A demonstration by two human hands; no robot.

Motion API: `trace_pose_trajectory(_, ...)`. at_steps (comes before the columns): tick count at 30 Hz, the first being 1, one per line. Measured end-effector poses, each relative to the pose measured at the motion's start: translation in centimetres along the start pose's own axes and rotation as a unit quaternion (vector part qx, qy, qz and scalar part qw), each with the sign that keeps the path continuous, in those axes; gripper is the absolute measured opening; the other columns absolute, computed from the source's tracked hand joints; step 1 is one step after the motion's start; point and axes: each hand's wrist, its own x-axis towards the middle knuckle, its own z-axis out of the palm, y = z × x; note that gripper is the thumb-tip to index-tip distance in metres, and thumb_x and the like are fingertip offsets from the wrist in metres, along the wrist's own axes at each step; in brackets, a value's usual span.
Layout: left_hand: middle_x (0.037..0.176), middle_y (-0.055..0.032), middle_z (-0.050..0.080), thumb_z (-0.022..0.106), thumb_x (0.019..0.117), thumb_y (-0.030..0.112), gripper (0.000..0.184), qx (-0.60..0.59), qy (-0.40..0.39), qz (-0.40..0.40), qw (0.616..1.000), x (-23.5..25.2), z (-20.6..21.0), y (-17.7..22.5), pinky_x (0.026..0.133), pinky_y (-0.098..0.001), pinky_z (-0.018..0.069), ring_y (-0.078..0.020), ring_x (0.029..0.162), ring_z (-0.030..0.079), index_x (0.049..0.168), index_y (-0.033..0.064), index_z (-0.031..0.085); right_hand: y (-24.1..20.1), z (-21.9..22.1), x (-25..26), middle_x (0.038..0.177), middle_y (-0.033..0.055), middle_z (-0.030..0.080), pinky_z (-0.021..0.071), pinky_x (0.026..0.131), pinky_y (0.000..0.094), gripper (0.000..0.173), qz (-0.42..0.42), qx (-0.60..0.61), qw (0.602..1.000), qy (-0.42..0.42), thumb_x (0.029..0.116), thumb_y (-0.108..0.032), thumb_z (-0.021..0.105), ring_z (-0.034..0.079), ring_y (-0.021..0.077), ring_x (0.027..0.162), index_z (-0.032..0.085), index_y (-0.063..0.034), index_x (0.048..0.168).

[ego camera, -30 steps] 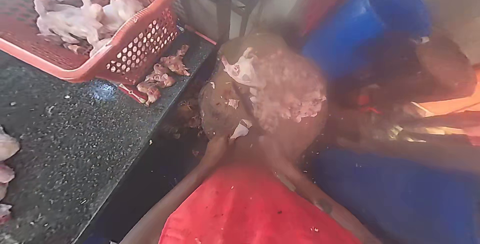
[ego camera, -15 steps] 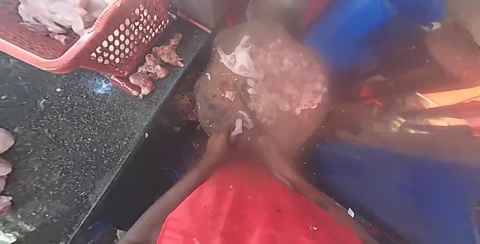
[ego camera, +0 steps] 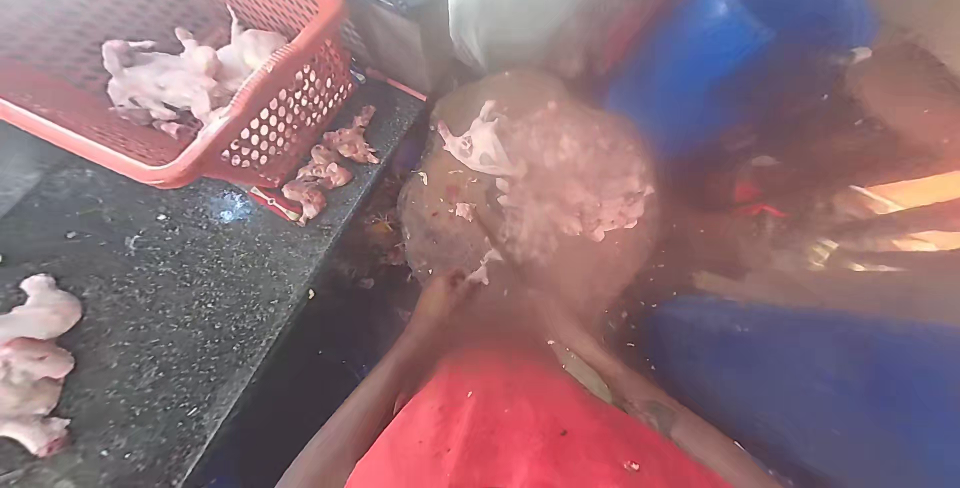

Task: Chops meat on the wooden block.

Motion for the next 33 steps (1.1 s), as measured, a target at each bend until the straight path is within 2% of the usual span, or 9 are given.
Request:
trace_pose_trajectory(2,0.125,-0.014,0.069,0.056,0.105,0.015,0.042,-0.254,0.026,0.07,0.964,-0.1,-0.4,0.0,0.086,-0.0384,0.0622,-0.0215,0.1,0.073,0.142,-0.0016,0.048,-1.1,-0.7,-0.7,0.104,0.0206,0.067,0.0529,0.09,0.0549,0.055,0.002,-0.003,0.999,0.042,0.1077,-0.048,0.044,0.067,0.0337,0.096,0.06,0.0003,0.128)
trace_pose_trajectory(4,0.133,-0.0169,0.065,0.051,0.1052,0.012,0.041,-0.321,0.065,0.098,0.94,-0.9,-1.1,0.4,0.092,-0.0398,0.0606,-0.025,0.11,0.07,0.143,-0.0033,0.047,-2.1,-0.6,-1.3,0.104,0.0185,0.067,0.0539,0.089,0.0524,0.052,-0.017,0.011,0.999,0.028,0.1072,-0.046,0.047,0.067,0.0311,0.095,0.057,-0.0016,0.132)
trace_pose_trajectory(9,0.146,-0.0151,0.056,0.062,0.1013,0.023,0.055,-0.197,-0.005,0.109,0.974,-2.9,-1.0,1.4,0.105,-0.039,0.0531,-0.0213,0.126,0.061,0.15,0.0026,0.046,-2.0,2.0,2.3,0.087,0.0114,0.059,0.0513,0.073,0.0439,0.046,-0.039,0.116,0.983,-0.14,0.1081,-0.043,0.047,0.057,0.0213,0.074,0.059,-0.001,0.122)
trace_pose_trajectory(13,0.17,-0.0183,0.018,0.07,0.0954,0.038,0.083,-0.071,-0.058,0.125,0.988,-1.7,1.6,3.0,0.122,-0.0442,0.0345,-0.0277,0.154,0.029,0.161,0.0065,0.03,-2.5,1.1,3.3,0.077,0.0017,0.05,0.0433,0.051,0.0292,0.042,0.021,0.217,0.966,-0.136,0.1103,-0.043,0.041,0.045,0.0112,0.055,0.057,-0.0054,0.122)
trace_pose_trajectory(18,0.17,-0.022,0.012,0.065,0.097,0.048,0.091,-0.017,-0.132,0.234,0.963,5.9,4.7,8.1,0.126,-0.0445,0.0247,-0.0301,0.157,0.02,0.164,0.0046,0.021,-0.8,-3.8,3.9,0.083,0.0084,0.055,0.0495,0.063,0.038,0.045,0.037,0.199,0.979,0.022,0.1111,-0.039,0.041,0.052,0.0177,0.065,0.055,-0.0005,0.13)
trace_pose_trajectory(22,0.162,-0.0207,0.037,0.061,0.1022,0.022,0.065,-0.08,-0.212,0.279,0.933,11.9,3.8,13.2,0.118,-0.0392,0.0406,-0.0262,0.144,0.046,0.158,0.001,0.035,0.3,-6.9,3.0,0.087,0.0113,0.058,0.0506,0.063,0.0412,0.046,0.044,0.204,0.971,0.115,0.1107,-0.039,0.042,0.055,0.0204,0.067,0.051,-0.0049,0.141)
trace_pose_trajectory(24,0.145,-0.0188,0.058,0.054,0.1055,0.017,0.045,-0.074,-0.135,0.293,0.944,12.8,0.8,15.1,0.112,-0.0392,0.0471,-0.0235,0.13,0.06,0.147,-0.0019,0.051,0.4,-6.7,1.1,0.09,0.015,0.061,0.0529,0.069,0.0461,0.044,0.045,0.165,0.976,0.137,0.1105,-0.037,0.043,0.06,0.0254,0.072,0.053,-0.0028,0.136)
trace_pose_trajectory(28,0.137,-0.0163,0.064,0.048,0.1057,0.011,0.036,0.01,0.115,0.264,0.958,16.1,-7.8,14.5,0.108,-0.0438,0.0501,-0.0243,0.125,0.063,0.139,0.0003,0.059,2.9,-4.2,-3.0,0.11,0.0216,0.067,0.0526,0.093,0.0541,0.047,0.027,0.145,0.987,0.067,0.1078,-0.039,0.049,0.067,0.0325,0.098,0.056,-0.0042,0.139)
trace_pose_trajectory(33,0.149,-0.0194,0.054,0.061,0.0989,0.03,0.057,0.328,0.134,0.186,0.917,22.0,-11.7,11.1,0.116,-0.0603,0.0363,-0.039,0.14,0.048,0.151,0.0108,0.05,6.1,0.4,-2.2,0.13,0.0237,0.065,0.0469,0.105,0.0596,0.048,0.049,0.014,0.997,-0.051,0.1081,-0.041,0.049,0.063,0.0397,0.122,0.059,-0.0055,0.139)
